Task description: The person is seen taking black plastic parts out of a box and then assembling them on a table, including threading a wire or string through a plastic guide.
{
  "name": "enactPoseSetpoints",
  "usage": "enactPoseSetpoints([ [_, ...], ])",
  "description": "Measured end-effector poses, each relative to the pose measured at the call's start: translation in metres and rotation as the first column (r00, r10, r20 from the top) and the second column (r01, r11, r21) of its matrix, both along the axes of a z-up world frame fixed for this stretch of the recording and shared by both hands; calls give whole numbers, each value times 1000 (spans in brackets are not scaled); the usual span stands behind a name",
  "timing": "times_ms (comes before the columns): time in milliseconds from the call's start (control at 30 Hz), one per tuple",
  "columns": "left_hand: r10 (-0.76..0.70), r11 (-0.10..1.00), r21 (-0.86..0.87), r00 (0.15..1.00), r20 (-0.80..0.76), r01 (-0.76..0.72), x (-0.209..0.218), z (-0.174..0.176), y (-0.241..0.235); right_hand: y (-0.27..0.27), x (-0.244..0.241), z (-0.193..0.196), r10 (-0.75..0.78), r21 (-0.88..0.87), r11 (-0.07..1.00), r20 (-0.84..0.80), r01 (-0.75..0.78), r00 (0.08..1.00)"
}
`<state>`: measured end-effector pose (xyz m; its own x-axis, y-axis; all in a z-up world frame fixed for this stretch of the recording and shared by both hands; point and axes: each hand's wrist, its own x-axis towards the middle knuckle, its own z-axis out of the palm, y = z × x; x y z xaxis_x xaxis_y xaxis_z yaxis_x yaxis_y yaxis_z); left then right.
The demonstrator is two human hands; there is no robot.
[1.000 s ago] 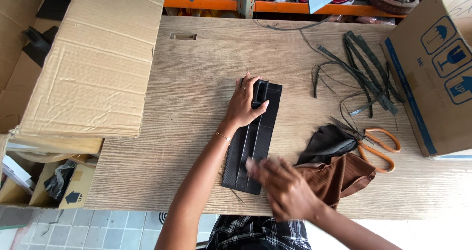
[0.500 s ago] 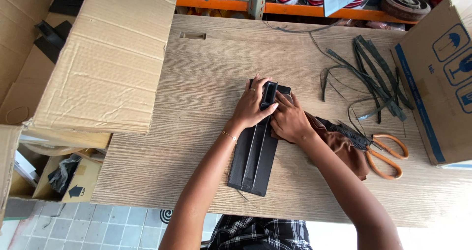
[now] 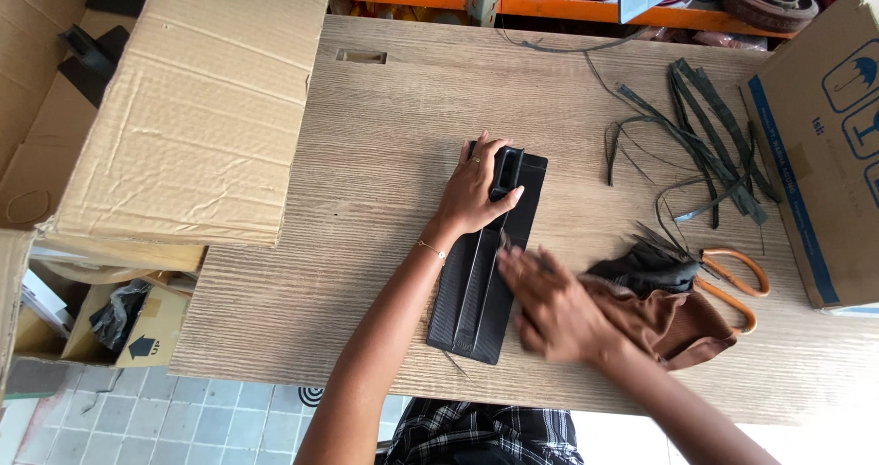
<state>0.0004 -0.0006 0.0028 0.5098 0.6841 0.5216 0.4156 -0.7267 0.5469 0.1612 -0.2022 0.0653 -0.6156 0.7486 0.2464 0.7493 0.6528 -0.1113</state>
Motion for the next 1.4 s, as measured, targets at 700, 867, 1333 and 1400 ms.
enactPoseSetpoints([
  [700,15,1000,2,1000,16,-15,-1,-2,0,50,17,-13,-126,63,991,87,120,988],
  [867,89,994,69,996,12,-90,-2,14,-8,110,36,-26,-331,40,944,139,328,933],
  [1333,-188,972,-192,930,-315,132,5,38,-7,68,70,-24,-419,24,908,49,418,907],
  [1400,-309,935,-278,886,-345,218,4,45,-10,48,74,-16,-402,-12,915,51,403,914],
])
